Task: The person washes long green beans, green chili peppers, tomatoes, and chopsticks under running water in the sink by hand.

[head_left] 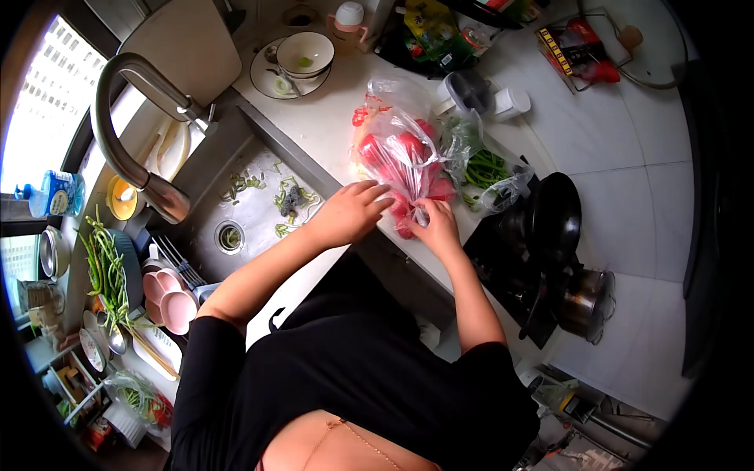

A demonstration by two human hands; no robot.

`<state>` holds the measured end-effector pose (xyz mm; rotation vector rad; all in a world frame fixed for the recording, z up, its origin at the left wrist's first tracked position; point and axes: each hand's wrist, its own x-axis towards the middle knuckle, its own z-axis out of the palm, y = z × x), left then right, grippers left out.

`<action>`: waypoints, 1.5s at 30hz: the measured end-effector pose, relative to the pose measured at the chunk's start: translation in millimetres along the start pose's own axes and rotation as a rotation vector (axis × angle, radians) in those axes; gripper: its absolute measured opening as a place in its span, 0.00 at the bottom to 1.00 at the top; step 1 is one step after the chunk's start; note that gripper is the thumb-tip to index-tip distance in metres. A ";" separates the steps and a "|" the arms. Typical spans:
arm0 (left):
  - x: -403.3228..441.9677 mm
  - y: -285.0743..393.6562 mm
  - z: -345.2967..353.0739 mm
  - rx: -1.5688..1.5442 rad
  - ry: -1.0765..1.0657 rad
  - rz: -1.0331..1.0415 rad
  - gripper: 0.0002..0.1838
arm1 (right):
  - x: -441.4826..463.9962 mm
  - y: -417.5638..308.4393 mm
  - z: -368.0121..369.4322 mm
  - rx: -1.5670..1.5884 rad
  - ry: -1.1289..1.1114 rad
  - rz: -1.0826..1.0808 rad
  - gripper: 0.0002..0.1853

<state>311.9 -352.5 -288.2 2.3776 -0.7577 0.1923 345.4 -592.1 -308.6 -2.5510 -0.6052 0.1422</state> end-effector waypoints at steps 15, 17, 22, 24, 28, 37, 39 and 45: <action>40.4 -6.3 77.1 0.423 -0.197 0.144 0.19 | 14.0 55.1 10.6 -0.252 -0.258 0.495 0.30; 34.9 -5.2 80.3 0.426 -0.173 0.115 0.19 | 23.0 52.4 23.6 -0.313 -0.350 0.603 0.38; 32.1 -9.6 84.2 0.361 -0.123 0.107 0.21 | 34.6 40.7 3.8 -0.256 -0.342 0.611 0.36; 31.0 -11.3 86.4 0.353 -0.132 0.097 0.22 | 25.9 48.2 3.2 -0.130 -0.258 0.572 0.39; 28.7 -10.6 84.7 0.349 -0.176 0.044 0.24 | 3.4 69.7 -12.3 0.706 -0.031 0.646 0.33; 45.9 35.6 39.2 -0.410 0.087 -0.072 0.39 | -11.3 -25.7 -20.7 1.188 0.024 0.656 0.23; 31.6 35.6 42.0 -0.556 0.014 -0.204 0.37 | -20.9 -4.1 -4.9 1.148 -0.296 0.360 0.26; -32.0 12.6 30.6 -0.964 0.135 -0.720 0.35 | 13.6 57.6 1.4 0.060 -0.056 0.115 0.10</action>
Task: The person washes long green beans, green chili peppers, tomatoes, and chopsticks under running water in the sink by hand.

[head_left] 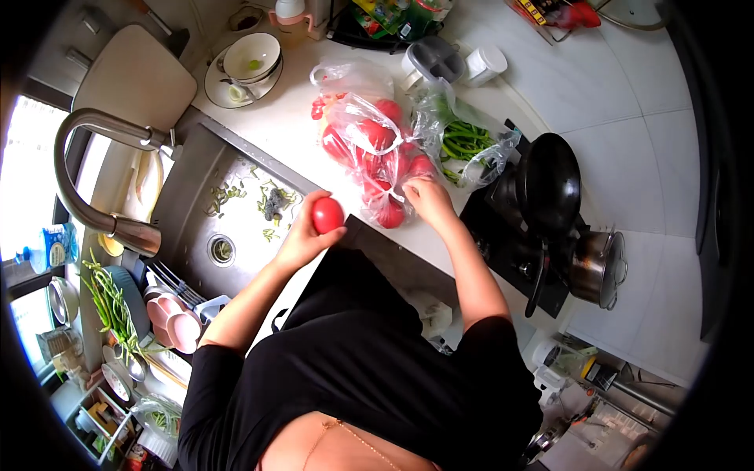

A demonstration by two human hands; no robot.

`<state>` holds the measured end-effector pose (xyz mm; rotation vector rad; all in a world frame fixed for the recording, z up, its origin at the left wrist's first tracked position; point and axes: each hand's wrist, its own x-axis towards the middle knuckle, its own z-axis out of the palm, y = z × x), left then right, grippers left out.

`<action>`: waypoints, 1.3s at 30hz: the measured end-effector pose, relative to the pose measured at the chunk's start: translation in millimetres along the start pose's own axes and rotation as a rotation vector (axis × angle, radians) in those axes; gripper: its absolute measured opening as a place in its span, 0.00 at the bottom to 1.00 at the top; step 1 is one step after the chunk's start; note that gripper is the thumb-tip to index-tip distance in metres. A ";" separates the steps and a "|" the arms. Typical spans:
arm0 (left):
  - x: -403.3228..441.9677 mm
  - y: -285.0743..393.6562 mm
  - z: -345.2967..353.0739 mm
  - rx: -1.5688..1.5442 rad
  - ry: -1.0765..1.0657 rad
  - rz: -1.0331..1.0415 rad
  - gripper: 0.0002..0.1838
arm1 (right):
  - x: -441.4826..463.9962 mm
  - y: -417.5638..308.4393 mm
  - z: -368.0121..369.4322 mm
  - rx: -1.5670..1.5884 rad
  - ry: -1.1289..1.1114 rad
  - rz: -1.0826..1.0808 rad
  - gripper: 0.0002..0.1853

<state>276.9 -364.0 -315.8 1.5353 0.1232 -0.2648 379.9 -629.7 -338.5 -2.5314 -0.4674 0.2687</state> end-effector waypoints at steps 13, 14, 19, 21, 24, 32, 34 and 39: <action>-84.2 -43.6 -98.6 -0.890 0.388 -0.241 0.17 | 42.9 24.6 -3.9 -0.628 -0.176 0.279 0.23; -85.8 -40.8 -99.6 -0.926 0.393 -0.249 0.16 | 40.2 22.0 -11.6 -0.589 -0.205 0.234 0.25; -85.6 -48.9 -106.6 -0.925 0.334 -0.262 0.19 | 12.8 -1.2 -63.3 0.280 -0.232 0.255 0.26; -79.1 -48.0 -102.7 -0.825 0.325 -0.256 0.21 | 4.4 -13.1 -80.1 0.657 -0.264 0.331 0.26; -70.0 -41.5 -98.9 -0.667 0.194 -0.256 0.17 | -0.8 -8.6 -85.2 0.830 -0.140 0.348 0.24; -56.6 -12.1 -81.4 -0.507 0.072 -0.254 0.16 | -28.9 -36.2 -149.9 0.747 0.231 0.330 0.20; -50.9 -1.4 -72.3 -0.546 0.009 -0.239 0.22 | -28.9 -67.1 -144.6 0.756 0.085 0.294 0.21; -25.5 10.1 -38.1 -0.296 -0.212 -0.008 0.47 | -19.3 -145.4 -13.1 0.523 -0.423 0.134 0.29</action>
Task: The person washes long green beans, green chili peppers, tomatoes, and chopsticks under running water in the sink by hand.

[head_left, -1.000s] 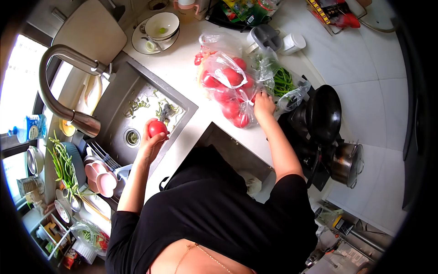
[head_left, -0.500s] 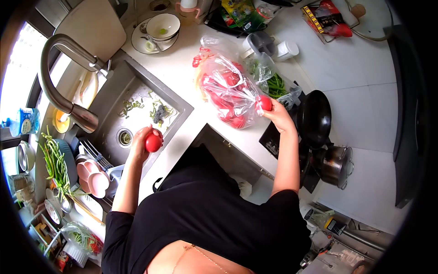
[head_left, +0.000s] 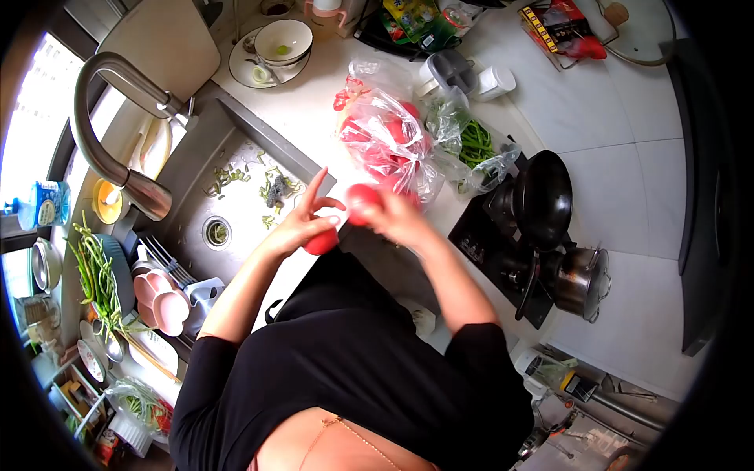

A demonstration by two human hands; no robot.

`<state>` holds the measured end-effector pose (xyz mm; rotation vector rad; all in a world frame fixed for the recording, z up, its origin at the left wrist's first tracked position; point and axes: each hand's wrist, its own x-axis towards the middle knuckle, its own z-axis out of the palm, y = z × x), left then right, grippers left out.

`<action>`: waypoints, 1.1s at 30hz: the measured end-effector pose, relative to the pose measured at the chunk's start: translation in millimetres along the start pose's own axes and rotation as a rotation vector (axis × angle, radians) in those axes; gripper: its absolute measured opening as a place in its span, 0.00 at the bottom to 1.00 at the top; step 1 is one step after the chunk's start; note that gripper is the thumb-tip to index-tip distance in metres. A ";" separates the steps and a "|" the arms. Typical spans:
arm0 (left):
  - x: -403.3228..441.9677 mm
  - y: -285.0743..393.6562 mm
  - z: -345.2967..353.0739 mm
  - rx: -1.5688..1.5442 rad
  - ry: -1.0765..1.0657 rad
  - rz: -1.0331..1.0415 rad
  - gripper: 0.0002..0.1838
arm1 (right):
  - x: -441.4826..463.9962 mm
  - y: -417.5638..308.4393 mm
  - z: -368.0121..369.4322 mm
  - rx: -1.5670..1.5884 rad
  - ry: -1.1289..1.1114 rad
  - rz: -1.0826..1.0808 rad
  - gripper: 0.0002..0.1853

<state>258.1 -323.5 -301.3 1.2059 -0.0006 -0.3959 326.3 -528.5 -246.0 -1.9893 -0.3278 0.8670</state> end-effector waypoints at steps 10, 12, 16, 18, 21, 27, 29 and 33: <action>-42.5 -53.1 -40.7 -0.833 0.213 -0.170 0.31 | 42.7 118.6 -137.9 -0.161 0.577 -0.104 0.06; -54.3 -54.8 -55.2 -0.947 0.260 -0.133 0.30 | 49.7 118.1 -131.6 -0.107 0.198 0.174 0.07; -77.0 -58.8 -81.2 -1.007 0.377 -0.054 0.30 | 68.9 120.2 -93.4 -0.794 0.077 0.209 0.15; -88.6 -54.3 -94.0 -1.022 0.460 -0.034 0.30 | 64.7 111.6 -84.7 -0.875 -0.012 0.178 0.20; -102.0 -52.7 -109.9 -1.078 0.495 0.050 0.30 | 52.6 121.8 -63.4 -0.611 -0.127 -0.004 0.32; -115.3 -53.3 -119.1 -1.230 0.435 0.209 0.28 | 49.5 154.0 -37.4 -0.932 0.226 0.129 0.33; -116.3 -52.4 -119.7 -1.251 0.457 0.203 0.28 | 49.6 158.8 -57.8 -0.823 0.185 0.113 0.29; -117.6 -49.5 -123.9 -1.204 0.440 0.218 0.28 | 34.5 142.4 -116.9 -0.097 0.168 0.286 0.12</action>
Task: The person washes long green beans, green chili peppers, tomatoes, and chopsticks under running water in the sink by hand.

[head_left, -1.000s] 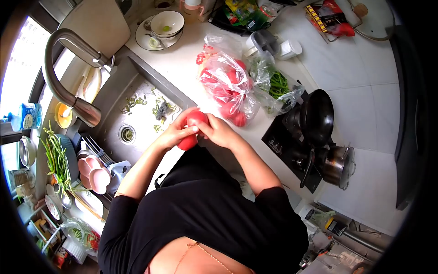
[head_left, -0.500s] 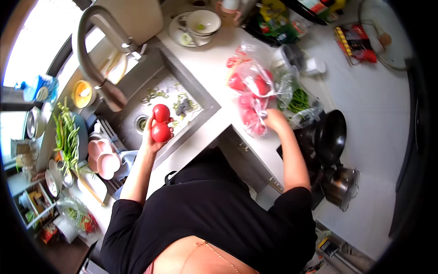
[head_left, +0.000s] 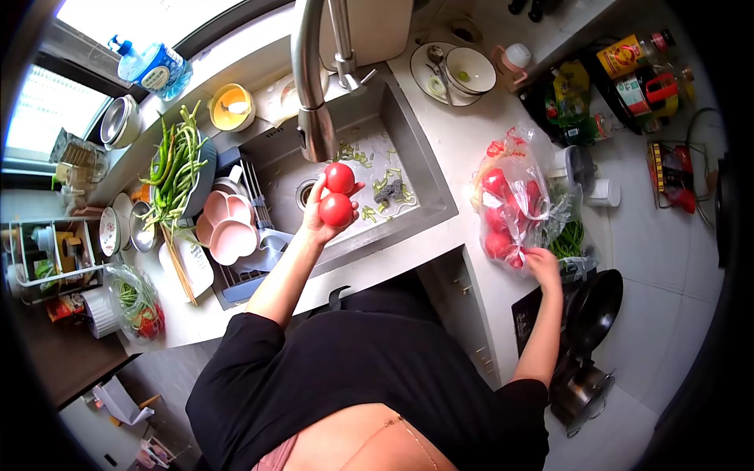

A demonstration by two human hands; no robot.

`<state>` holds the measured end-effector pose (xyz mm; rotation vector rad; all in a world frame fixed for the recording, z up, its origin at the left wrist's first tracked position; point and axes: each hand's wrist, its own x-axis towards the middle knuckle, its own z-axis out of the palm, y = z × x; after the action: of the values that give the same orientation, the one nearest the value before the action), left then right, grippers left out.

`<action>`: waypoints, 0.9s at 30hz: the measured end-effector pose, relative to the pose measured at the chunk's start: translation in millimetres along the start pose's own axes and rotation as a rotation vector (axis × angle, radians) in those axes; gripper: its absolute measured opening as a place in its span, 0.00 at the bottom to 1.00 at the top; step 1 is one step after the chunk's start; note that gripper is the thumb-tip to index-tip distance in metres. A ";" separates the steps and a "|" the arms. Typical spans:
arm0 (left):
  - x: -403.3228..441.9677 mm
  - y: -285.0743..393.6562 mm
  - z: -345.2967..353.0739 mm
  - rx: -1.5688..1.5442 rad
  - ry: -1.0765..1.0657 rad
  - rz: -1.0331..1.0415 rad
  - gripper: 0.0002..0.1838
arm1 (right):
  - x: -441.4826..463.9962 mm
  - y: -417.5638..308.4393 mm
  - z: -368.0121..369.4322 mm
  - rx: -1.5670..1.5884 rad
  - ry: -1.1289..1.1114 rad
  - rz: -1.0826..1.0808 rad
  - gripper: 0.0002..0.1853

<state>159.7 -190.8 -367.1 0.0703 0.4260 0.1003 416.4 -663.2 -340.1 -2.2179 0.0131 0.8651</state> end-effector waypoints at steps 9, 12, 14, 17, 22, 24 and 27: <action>3.3 2.0 -13.6 -0.021 0.016 0.023 0.28 | -8.7 4.7 34.0 -0.643 0.282 -0.298 0.21; -0.1 4.5 -14.9 0.017 0.011 0.024 0.28 | -25.3 -27.0 64.0 -0.841 0.408 -0.101 0.31; -2.7 4.5 -14.7 0.021 0.041 0.023 0.28 | -16.5 -12.1 70.5 -0.858 0.490 -0.117 0.35; -4.8 4.3 -19.2 0.041 0.071 0.016 0.28 | 9.0 -12.1 59.5 -0.823 0.350 0.016 0.39; -6.1 6.8 -17.6 0.060 0.053 0.029 0.29 | 23.7 23.7 23.1 -0.299 0.135 -0.234 0.37; -7.3 9.3 -15.2 0.080 0.047 0.044 0.30 | -17.4 -5.8 6.4 0.171 0.110 -0.064 0.36; -10.6 14.9 -19.6 0.064 0.038 0.032 0.29 | -73.8 -58.1 -16.9 0.698 0.294 -0.178 0.33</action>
<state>140.7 -176.3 -379.2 0.1382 0.4658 0.1196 384.2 -650.0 -251.2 -1.6313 0.2200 0.3484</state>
